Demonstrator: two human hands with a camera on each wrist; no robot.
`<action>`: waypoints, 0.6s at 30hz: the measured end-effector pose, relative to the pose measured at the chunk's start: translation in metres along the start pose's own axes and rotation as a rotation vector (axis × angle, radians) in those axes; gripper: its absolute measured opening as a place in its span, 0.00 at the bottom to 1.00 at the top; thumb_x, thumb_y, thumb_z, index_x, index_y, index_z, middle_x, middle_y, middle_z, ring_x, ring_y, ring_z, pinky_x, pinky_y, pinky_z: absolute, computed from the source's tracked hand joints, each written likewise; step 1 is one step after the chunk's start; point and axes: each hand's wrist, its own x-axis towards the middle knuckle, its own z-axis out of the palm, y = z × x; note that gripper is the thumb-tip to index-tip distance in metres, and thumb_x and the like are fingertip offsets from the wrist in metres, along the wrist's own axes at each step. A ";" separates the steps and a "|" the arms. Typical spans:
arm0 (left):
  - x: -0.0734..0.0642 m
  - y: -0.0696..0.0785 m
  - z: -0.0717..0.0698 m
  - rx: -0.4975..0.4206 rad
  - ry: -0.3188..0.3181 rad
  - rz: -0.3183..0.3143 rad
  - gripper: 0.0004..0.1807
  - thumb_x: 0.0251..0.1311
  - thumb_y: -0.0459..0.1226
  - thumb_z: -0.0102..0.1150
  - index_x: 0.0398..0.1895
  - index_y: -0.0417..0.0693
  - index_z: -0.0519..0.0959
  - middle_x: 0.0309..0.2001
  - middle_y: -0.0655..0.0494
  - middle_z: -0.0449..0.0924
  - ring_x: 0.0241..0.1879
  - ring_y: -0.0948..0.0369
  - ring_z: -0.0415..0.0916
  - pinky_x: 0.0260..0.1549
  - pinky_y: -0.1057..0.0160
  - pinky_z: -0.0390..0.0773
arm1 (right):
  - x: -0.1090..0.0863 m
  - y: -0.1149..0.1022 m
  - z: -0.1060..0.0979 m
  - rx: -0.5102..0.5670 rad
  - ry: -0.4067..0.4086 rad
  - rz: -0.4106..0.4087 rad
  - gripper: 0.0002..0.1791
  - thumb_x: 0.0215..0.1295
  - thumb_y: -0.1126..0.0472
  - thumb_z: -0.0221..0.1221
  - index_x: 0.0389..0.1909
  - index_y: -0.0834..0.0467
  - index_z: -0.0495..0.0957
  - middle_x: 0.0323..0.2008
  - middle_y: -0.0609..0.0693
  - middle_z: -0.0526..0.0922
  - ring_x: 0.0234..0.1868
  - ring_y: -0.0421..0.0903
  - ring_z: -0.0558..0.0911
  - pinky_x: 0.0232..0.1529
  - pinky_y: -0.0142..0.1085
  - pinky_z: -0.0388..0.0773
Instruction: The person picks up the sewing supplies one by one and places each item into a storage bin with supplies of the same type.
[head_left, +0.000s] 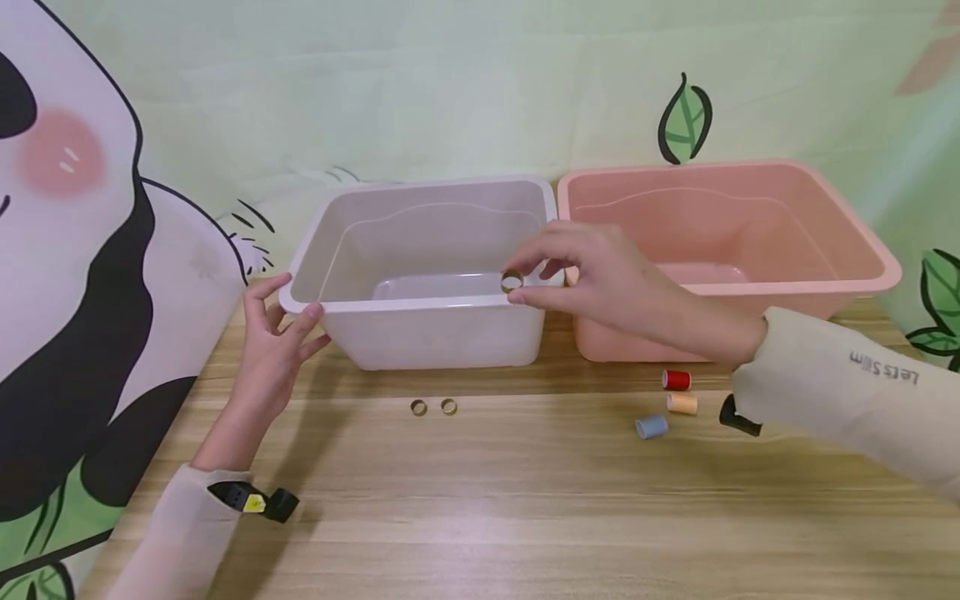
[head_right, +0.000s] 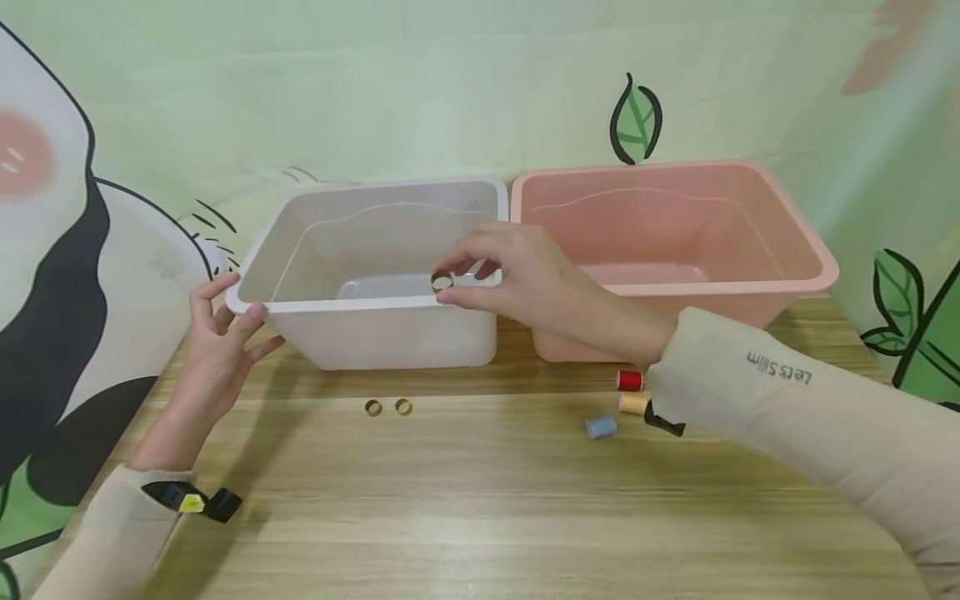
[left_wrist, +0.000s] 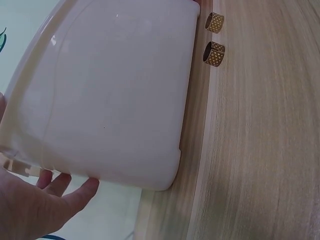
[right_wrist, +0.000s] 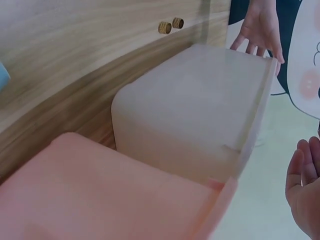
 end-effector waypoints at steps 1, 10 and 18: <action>0.000 0.000 0.000 -0.001 -0.001 0.000 0.35 0.69 0.37 0.63 0.70 0.65 0.54 0.68 0.51 0.57 0.64 0.53 0.65 0.47 0.63 0.83 | 0.002 0.000 -0.002 0.001 -0.001 0.005 0.13 0.62 0.56 0.72 0.46 0.51 0.87 0.42 0.39 0.87 0.41 0.37 0.83 0.42 0.31 0.82; 0.002 0.001 -0.003 -0.011 -0.031 0.002 0.28 0.74 0.42 0.56 0.69 0.65 0.54 0.68 0.52 0.58 0.64 0.54 0.68 0.48 0.61 0.83 | 0.020 0.000 -0.013 0.023 -0.011 0.009 0.13 0.62 0.58 0.72 0.47 0.55 0.87 0.43 0.41 0.88 0.44 0.39 0.82 0.48 0.32 0.82; 0.007 0.009 -0.013 -0.097 -0.110 -0.035 0.18 0.77 0.43 0.49 0.62 0.62 0.55 0.68 0.55 0.62 0.58 0.59 0.75 0.45 0.55 0.85 | 0.036 -0.001 -0.021 0.100 -0.034 0.046 0.14 0.62 0.61 0.71 0.48 0.58 0.86 0.44 0.47 0.87 0.45 0.42 0.84 0.47 0.31 0.83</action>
